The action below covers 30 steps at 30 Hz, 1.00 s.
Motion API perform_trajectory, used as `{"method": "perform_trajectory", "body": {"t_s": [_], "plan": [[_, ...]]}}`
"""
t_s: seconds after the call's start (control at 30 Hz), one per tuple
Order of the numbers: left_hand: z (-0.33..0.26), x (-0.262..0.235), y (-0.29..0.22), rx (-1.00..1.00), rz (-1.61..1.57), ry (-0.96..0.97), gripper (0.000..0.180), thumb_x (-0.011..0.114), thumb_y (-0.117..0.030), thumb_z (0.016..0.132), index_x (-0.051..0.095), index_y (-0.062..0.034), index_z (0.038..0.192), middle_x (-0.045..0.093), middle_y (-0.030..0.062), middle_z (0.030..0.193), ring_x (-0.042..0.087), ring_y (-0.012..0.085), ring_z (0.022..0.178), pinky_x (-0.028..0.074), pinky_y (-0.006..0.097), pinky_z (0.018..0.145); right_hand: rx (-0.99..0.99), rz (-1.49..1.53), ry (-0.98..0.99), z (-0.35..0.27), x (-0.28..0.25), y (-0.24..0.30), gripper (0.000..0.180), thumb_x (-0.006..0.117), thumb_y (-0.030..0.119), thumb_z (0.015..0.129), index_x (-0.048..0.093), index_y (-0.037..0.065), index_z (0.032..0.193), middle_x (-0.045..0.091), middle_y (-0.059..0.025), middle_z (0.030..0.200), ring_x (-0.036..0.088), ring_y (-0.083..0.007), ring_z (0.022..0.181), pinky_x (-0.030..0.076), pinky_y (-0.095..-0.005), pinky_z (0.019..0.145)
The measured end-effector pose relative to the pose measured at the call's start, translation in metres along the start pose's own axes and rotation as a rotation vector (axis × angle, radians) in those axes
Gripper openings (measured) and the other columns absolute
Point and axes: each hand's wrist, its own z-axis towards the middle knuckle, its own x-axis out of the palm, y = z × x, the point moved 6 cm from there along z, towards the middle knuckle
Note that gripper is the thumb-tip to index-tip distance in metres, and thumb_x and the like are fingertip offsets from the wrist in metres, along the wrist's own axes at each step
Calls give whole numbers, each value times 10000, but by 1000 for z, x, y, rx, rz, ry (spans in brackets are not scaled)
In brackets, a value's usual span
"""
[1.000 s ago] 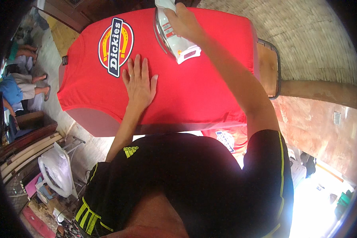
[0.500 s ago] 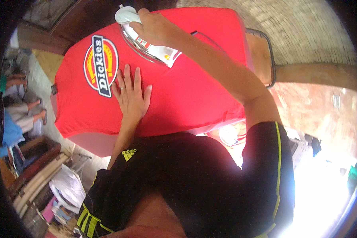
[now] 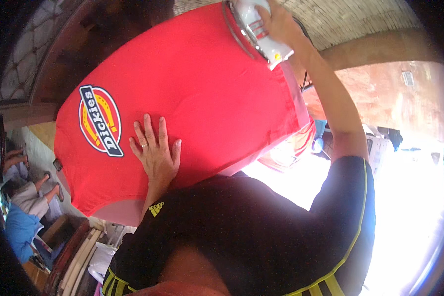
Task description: The person irons a red t-shirt on a pink ironing board. They smooth the fabric with their hands and move the iron across the shirt's body and sleeves, flipping the garment to treat different sections.
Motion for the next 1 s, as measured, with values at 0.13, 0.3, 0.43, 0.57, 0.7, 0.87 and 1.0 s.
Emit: {"method": "perform_trajectory", "body": {"t_s": [0.13, 0.3, 0.43, 0.57, 0.7, 0.87, 1.0], "plan": [[-1, 3, 0, 13, 37, -42, 711, 539, -486, 924, 344, -163, 1526, 204, 179, 1613, 159, 440, 1477, 158, 678, 1108, 308, 100, -70, 30, 17, -58, 389, 475, 282, 1005, 538, -20, 1243, 576, -328, 1049, 638, -441, 932, 509, -499, 833], [-4, 4, 0, 13, 78, -92, 678, 517, -470, 935, 357, -167, 1521, 218, 157, 1613, 178, 418, 1479, 181, 666, 1110, 55, -108, 181, 0, 18, -4, 502, 497, 374, 980, 518, -8, 1304, 611, -386, 1043, 651, -461, 968, 528, -550, 801], [-2, -2, -5, 25, 96, -97, 675, 512, -459, 935, 357, -157, 1519, 225, 160, 1608, 191, 422, 1471, 186, 655, 1115, 182, 154, 85, -37, -23, 25, 557, 489, 407, 970, 510, -35, 1309, 631, -371, 1055, 672, -479, 880, 522, -555, 818], [-1, 4, -19, 44, 78, -136, 676, 528, -447, 929, 361, -153, 1514, 221, 159, 1606, 189, 427, 1469, 179, 668, 1108, 175, 236, 36, -22, -13, 6, 606, 453, 446, 976, 508, -63, 1299, 625, -376, 1067, 653, -494, 937, 503, -549, 885], [-9, 20, -115, 262, -50, 31, 741, 602, -498, 880, 386, -151, 1497, 242, 163, 1591, 190, 426, 1464, 167, 673, 1108, 155, 131, 208, -39, 23, 22, 599, 427, 463, 993, 509, -54, 1287, 630, -371, 1027, 644, -505, 920, 496, -554, 889], [-2, 60, -240, 567, -188, -25, 566, 611, -425, 912, 523, -142, 1394, 354, 85, 1533, 251, 373, 1449, 221, 621, 1116, -159, 243, 214, -94, -42, 47, 570, 447, 474, 991, 504, -6, 1293, 649, -344, 982, 630, -507, 951, 491, -559, 874], [9, 72, -274, 493, -202, -222, 303, 647, -275, 904, 669, -111, 1158, 548, 30, 1328, 445, 306, 1289, 369, 514, 1029, -183, 418, 125, -76, -35, 33, 527, 481, 443, 980, 566, -20, 1219, 639, -337, 1052, 622, -469, 1023, 468, -536, 923]]}}
